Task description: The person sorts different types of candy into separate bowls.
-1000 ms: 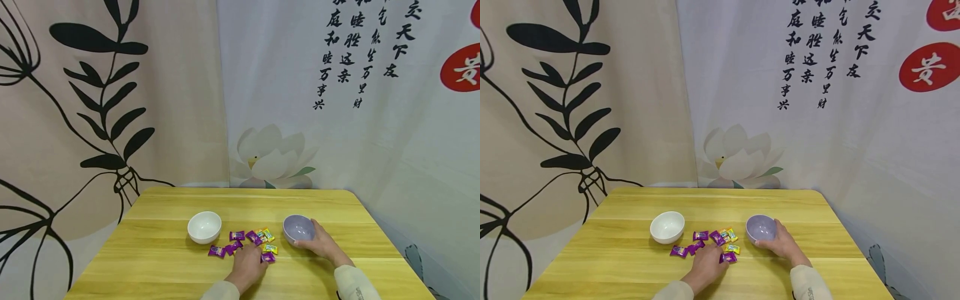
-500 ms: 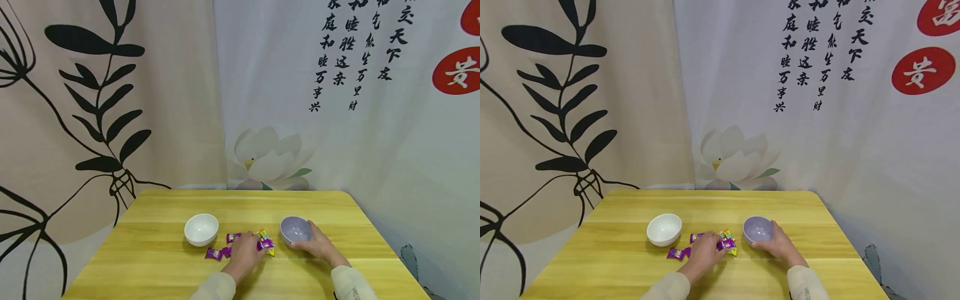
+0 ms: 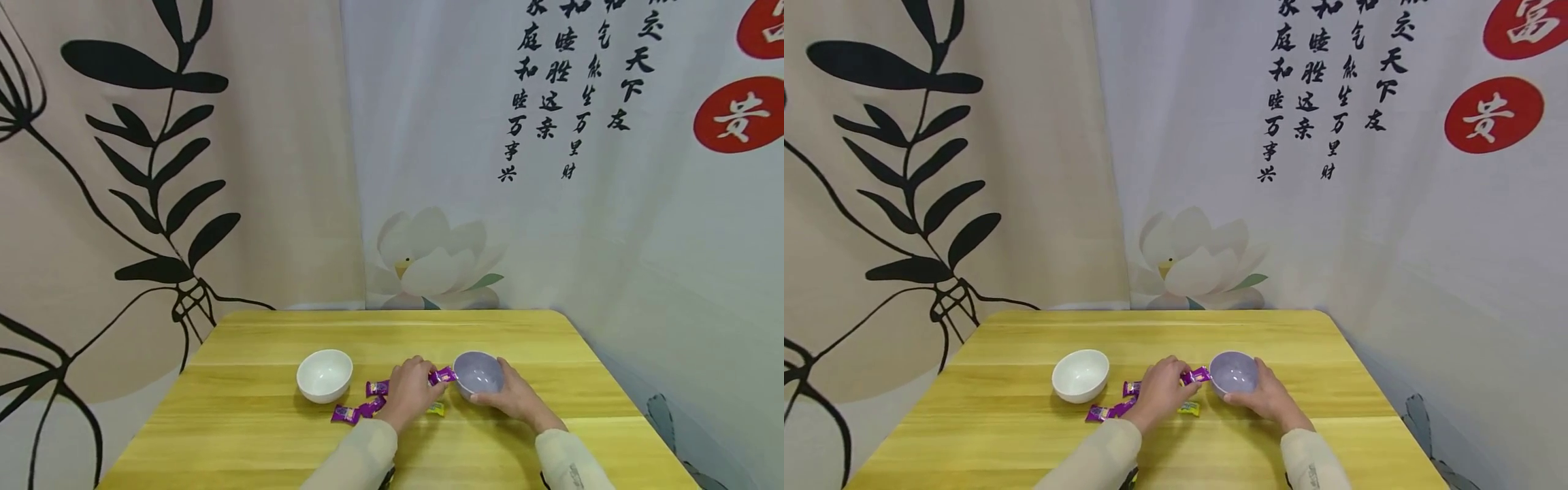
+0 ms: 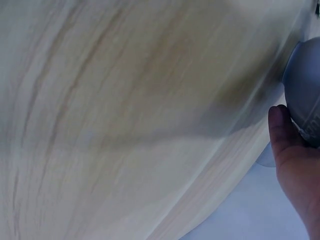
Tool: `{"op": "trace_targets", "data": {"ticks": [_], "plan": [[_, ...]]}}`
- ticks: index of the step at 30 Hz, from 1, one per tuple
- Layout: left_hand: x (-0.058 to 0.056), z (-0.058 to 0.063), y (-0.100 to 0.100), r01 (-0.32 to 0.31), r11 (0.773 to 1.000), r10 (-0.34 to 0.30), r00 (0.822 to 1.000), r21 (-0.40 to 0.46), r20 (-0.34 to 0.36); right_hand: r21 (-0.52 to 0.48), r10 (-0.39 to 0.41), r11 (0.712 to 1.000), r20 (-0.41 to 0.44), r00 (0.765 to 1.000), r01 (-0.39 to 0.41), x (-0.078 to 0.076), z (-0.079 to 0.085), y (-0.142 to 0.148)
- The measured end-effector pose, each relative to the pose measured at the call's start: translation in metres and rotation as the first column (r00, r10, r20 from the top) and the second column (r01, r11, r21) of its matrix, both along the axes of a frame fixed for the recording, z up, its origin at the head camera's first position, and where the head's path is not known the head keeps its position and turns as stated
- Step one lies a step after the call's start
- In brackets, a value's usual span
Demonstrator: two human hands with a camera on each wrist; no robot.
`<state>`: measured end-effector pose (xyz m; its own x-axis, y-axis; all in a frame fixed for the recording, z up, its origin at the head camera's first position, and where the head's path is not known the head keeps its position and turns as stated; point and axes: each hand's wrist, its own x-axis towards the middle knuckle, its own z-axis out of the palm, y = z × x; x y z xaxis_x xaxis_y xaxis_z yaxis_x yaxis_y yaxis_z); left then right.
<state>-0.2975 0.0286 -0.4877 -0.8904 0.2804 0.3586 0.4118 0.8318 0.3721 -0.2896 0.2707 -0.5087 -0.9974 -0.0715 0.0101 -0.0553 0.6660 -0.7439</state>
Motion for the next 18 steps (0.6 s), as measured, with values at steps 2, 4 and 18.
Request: {"op": "trace_targets", "data": {"ticks": [2,4,18], "plan": [[-0.005,0.005,0.006,-0.004,1.000,0.003,1.000,0.014,0.021,0.002,-0.003,1.000,0.000,1.000,0.003,-0.002,0.000,0.001],[-0.009,0.008,0.012,-0.011,1.000,0.010,0.999,0.019,0.042,0.000,0.002,1.000,0.002,1.000,-0.002,-0.004,0.000,0.001],[-0.025,0.013,0.057,0.006,0.993,-0.009,1.000,-0.117,-0.023,0.021,0.012,1.000,0.001,1.000,-0.012,-0.004,0.002,0.003]]}}
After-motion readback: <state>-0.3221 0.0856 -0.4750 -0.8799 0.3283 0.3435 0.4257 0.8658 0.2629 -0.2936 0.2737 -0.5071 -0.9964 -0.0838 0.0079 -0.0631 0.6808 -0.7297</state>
